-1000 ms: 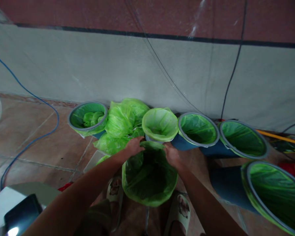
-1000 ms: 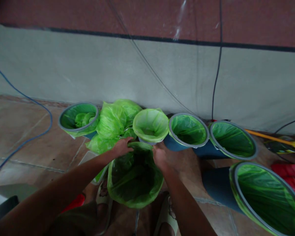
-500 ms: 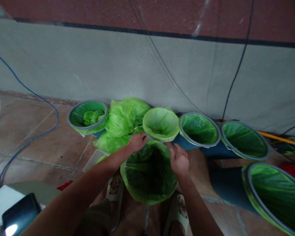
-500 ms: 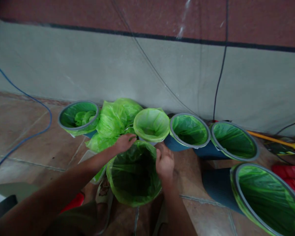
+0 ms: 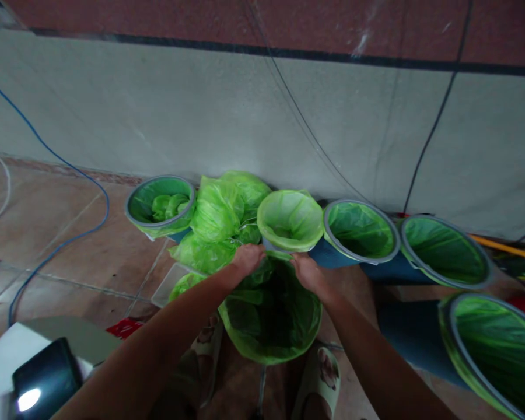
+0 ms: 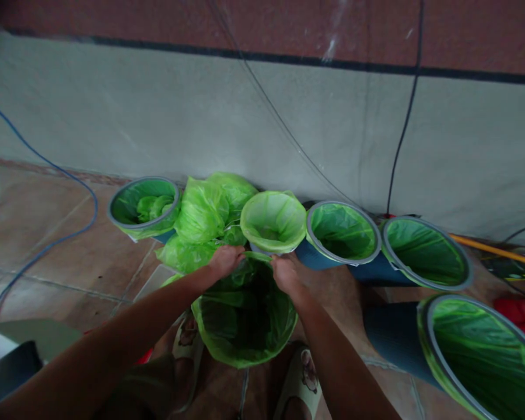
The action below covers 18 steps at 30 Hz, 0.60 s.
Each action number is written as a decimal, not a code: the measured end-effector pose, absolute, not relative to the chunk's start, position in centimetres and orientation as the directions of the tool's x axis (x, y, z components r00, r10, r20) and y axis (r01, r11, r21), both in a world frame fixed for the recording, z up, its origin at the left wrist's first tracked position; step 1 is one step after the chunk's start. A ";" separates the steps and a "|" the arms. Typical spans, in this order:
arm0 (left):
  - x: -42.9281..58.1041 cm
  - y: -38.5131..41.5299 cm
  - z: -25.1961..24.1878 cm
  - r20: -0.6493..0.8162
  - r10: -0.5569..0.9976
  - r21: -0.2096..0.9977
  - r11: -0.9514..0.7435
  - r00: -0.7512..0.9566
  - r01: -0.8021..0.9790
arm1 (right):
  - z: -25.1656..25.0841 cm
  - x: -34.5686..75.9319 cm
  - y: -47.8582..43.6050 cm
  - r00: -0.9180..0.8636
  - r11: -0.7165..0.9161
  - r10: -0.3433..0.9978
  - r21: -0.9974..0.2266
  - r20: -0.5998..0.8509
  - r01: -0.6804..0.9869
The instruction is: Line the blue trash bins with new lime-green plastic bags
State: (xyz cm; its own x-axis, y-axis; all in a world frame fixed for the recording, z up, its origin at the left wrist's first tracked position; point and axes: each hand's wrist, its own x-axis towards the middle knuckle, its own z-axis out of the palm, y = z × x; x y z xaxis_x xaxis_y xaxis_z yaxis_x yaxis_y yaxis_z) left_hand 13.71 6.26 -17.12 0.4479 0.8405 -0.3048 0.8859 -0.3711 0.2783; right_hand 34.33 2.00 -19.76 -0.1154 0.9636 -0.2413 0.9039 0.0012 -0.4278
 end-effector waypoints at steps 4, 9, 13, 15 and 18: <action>12.9 6.4 -16.5 -0.240 0.879 0.353 -0.317 0.412 0.880 | -19.4 35.0 0.9 -0.005 -0.117 0.958 -0.405 -0.287 0.907; 9.9 7.9 -16.0 -0.177 0.935 0.483 -0.189 0.307 0.855 | -20.0 34.8 -3.5 0.321 -0.411 0.897 -0.307 -0.302 0.859; 9.6 9.2 -16.1 -0.221 0.935 0.482 -0.144 0.279 0.864 | -20.6 32.3 -7.9 0.491 -0.577 0.815 -0.361 -0.307 0.733; 10.2 9.8 -16.4 -0.257 0.936 0.448 -0.105 0.241 0.888 | -20.5 31.6 -9.1 0.517 -0.586 0.809 -0.427 -0.278 0.688; 11.3 10.6 -17.4 -0.322 0.930 0.416 -0.026 0.175 0.909 | -19.7 32.2 -7.8 0.509 -0.526 0.842 -0.475 -0.176 0.705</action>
